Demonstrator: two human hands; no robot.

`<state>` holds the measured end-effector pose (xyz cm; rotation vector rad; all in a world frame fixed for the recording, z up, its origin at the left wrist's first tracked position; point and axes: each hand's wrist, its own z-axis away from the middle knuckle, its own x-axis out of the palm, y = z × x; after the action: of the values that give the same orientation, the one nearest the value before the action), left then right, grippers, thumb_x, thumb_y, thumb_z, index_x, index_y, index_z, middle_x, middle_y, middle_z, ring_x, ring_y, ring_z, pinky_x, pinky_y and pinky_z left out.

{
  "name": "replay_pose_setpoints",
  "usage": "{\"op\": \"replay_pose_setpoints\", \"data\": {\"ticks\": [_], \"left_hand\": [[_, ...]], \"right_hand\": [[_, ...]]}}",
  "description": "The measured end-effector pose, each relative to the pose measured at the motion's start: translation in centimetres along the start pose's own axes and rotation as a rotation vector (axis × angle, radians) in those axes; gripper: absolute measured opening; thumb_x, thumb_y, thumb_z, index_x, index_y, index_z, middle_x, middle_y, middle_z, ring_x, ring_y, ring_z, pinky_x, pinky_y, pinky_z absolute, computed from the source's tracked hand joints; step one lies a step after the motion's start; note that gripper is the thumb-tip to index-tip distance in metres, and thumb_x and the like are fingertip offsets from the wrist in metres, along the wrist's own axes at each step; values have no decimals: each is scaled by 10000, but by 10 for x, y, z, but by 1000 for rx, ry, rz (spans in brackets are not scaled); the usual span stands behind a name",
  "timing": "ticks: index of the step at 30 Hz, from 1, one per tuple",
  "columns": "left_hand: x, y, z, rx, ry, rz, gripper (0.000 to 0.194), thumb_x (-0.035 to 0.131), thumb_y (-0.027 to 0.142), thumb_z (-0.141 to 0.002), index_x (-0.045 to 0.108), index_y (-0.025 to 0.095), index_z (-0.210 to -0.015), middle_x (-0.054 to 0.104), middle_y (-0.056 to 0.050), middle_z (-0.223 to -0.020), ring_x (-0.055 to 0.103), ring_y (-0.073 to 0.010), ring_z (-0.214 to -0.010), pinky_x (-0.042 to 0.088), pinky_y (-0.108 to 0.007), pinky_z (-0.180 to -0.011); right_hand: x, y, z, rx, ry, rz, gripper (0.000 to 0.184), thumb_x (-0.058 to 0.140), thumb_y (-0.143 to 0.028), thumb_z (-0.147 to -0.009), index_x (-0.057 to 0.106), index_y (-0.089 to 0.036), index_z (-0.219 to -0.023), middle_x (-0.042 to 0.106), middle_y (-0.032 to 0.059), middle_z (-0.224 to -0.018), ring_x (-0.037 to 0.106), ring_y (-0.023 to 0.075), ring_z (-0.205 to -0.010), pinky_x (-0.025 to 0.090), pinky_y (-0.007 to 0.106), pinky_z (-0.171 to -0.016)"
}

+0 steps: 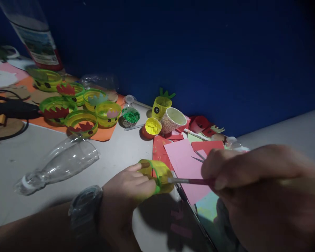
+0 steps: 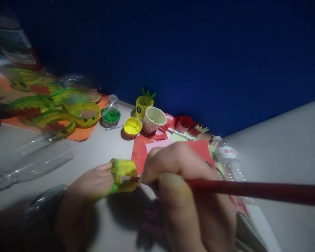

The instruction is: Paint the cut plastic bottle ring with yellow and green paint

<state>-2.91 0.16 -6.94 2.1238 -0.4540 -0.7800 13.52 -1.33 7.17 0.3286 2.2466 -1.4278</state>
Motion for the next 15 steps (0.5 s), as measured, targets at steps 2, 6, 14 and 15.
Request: {"op": "replay_pose_setpoints", "data": {"ticks": [2,6,14,15], "left_hand": [[2,2,1,9,0,-51,244,465,278,-949,609,226,-1139,685,17,-811,659,-151,-942,463,-318,-1017],[7,-1,-7,48,51,-201,231,467,323,-950,628,199,-1060,712,8,-876,658,-138,-927,425,-325,-1070],[-2,5,-20,-83,-43,-208,217,498,349,-930,632,202,-1016,719,-23,-995,664,-147,-942,509,-274,-972],[0,3,-17,-91,-33,-188,211,506,339,-925,629,207,-1033,711,-28,-1029,658,-153,-965,487,-293,-1013]], "right_hand": [[-2,-1,6,-15,14,34,302,628,-503,-874,559,-219,-797,411,14,-601,427,158,-490,349,262,-398],[-4,-3,12,-28,37,67,289,604,-488,-895,547,-217,-815,434,12,-620,415,142,-480,349,254,-406],[0,-7,-7,-3,34,17,356,619,-540,-867,533,-211,-760,380,23,-599,443,180,-535,372,262,-417],[0,-7,-5,-7,39,20,353,618,-538,-869,536,-211,-765,382,23,-602,440,179,-534,371,262,-419]]}}
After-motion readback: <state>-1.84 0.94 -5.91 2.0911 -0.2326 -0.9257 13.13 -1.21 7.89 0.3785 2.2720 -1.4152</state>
